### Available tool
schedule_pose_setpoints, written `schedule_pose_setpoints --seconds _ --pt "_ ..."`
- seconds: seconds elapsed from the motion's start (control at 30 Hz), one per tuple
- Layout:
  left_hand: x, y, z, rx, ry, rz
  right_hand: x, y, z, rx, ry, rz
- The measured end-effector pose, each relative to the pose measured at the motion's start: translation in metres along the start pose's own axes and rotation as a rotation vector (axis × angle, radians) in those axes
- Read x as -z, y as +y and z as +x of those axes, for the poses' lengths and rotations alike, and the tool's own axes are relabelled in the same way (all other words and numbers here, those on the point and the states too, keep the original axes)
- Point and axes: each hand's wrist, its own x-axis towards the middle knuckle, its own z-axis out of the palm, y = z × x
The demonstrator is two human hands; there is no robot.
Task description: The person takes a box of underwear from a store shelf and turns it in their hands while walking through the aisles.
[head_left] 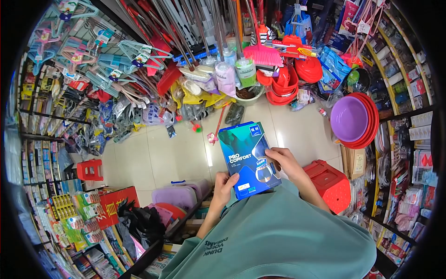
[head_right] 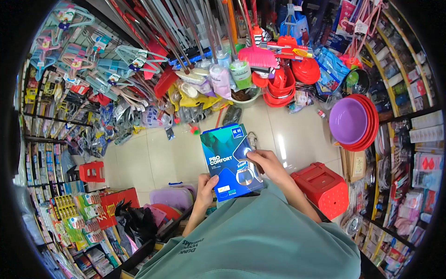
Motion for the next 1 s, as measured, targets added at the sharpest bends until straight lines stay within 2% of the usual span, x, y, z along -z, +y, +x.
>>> schedule_pose_setpoints --seconds 0.2,0.3,0.5,0.67,0.77,1.0 --pt "0.004 0.0 -0.013 0.002 0.042 0.003 0.0 0.007 -0.001 0.005 -0.029 -0.036" --pt "0.005 0.013 -0.013 0.057 -0.01 -0.037 -0.001 0.009 -0.006 0.016 -0.039 -0.016" --pt "0.01 0.01 -0.01 0.007 -0.095 -0.046 0.0 0.006 -0.022 0.074 -0.064 0.057" --pt "0.003 0.016 -0.014 0.085 -0.002 -0.1 0.003 0.013 -0.029 0.126 -0.111 0.082" --pt "0.007 0.009 -0.011 0.014 0.086 -0.12 0.001 0.01 -0.032 0.065 -0.195 0.158" --pt "0.016 0.024 -0.01 0.025 0.1 -0.098 -0.005 0.014 -0.026 0.059 -0.233 0.1"
